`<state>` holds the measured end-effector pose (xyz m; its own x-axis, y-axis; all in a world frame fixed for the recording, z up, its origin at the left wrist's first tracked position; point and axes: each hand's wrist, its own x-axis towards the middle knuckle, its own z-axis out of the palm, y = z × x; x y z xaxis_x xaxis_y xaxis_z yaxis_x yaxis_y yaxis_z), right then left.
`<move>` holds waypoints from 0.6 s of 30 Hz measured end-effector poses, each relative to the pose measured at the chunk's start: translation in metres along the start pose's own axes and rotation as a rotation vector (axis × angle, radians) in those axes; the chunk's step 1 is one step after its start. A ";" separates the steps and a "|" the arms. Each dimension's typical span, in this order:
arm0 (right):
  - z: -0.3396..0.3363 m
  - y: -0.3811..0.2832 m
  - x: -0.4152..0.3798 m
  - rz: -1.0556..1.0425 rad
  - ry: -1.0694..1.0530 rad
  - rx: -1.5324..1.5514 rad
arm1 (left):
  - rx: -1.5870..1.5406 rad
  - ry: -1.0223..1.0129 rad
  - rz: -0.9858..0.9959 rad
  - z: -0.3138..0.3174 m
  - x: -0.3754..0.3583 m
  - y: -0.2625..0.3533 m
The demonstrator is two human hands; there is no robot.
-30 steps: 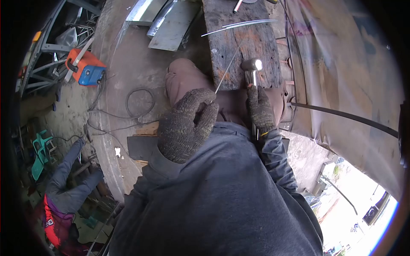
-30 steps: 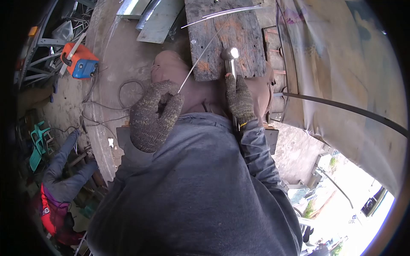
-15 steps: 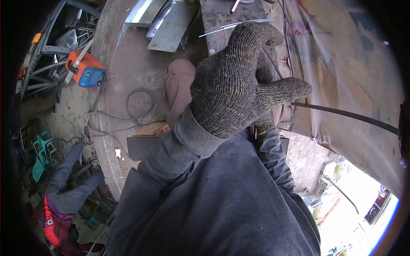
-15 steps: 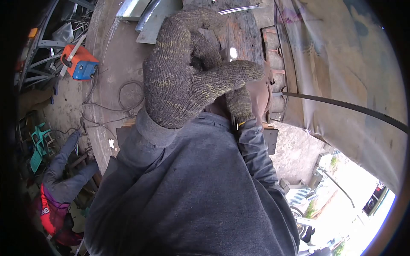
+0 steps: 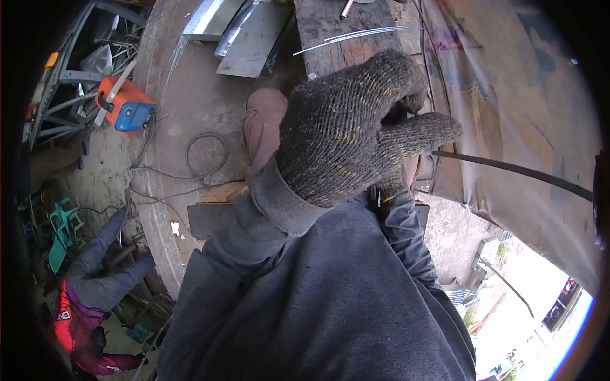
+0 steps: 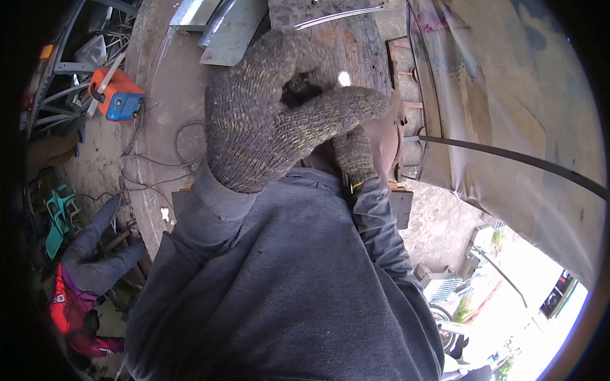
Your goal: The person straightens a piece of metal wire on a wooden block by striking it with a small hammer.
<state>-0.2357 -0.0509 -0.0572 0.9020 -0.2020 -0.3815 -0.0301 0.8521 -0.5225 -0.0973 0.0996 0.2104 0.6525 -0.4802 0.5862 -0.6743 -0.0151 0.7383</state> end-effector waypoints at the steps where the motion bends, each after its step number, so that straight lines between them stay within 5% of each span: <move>1: 0.000 0.000 0.000 0.019 -0.001 0.054 | 0.000 0.001 -0.001 -0.004 -0.008 0.001; 3: 0.006 -0.002 -0.004 0.038 0.000 0.110 | -0.126 -0.131 -0.086 -0.015 -0.031 0.007; 5: 0.032 -0.017 -0.017 -0.156 0.043 -0.754 | 0.057 -0.258 -0.253 -0.031 -0.063 0.013; 6: 0.064 -0.039 -0.019 0.106 0.157 -1.070 | 0.084 -0.327 -0.368 -0.039 -0.079 0.012; 10: 0.056 -0.016 -0.015 -0.220 0.188 -0.889 | 0.129 -0.476 -0.781 -0.051 -0.142 -0.019; 12: 0.050 -0.021 -0.013 -0.023 0.188 -1.080 | 0.160 -0.492 -0.767 -0.045 -0.159 -0.032; 18: 0.057 -0.020 -0.010 -0.127 0.199 -0.771 | 0.237 -0.569 -0.670 -0.020 -0.198 -0.074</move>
<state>-0.2201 -0.0382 0.0004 0.8273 -0.4190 -0.3742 -0.2863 0.2587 -0.9226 -0.1698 0.2138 0.0464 0.7066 -0.6654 -0.2408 -0.3098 -0.5968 0.7402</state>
